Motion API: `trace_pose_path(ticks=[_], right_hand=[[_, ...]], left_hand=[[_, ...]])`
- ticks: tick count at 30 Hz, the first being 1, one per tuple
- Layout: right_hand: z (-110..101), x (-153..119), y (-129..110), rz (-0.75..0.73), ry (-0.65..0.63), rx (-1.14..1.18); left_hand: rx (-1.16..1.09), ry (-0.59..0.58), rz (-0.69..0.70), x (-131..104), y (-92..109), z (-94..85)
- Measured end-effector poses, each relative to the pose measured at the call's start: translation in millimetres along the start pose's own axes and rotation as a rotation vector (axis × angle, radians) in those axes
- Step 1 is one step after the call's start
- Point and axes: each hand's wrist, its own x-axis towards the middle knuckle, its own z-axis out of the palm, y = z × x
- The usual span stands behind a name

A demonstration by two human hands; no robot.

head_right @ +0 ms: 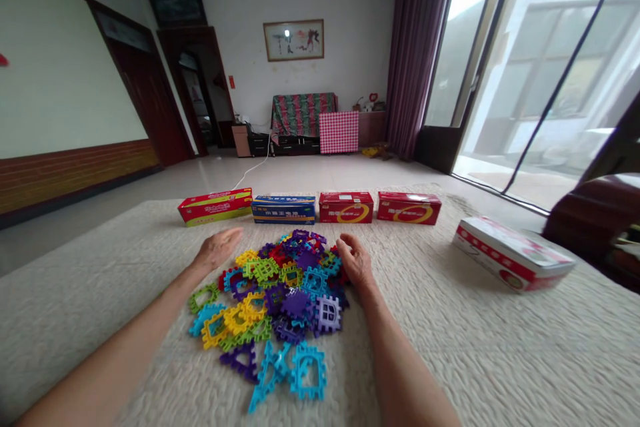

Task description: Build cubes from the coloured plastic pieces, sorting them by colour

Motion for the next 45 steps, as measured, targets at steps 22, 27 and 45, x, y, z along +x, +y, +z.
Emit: trace_pose_path(ticks=[22, 27, 45], right_hand=[[-1, -7, -9, -0.025, -0.071, -0.058], [-1, -7, -12, -0.006, -0.07, -0.04], [-5, -7, 0, 0.069, 0.129, -0.08]], left_hand=[[-0.181, 0.033, -0.213, -26, -18, 48.8], [-0.409, 0.007, -0.178, -12, -4, 69.2], [-0.113, 0.009, 0.503, -138, 48, 22.3]])
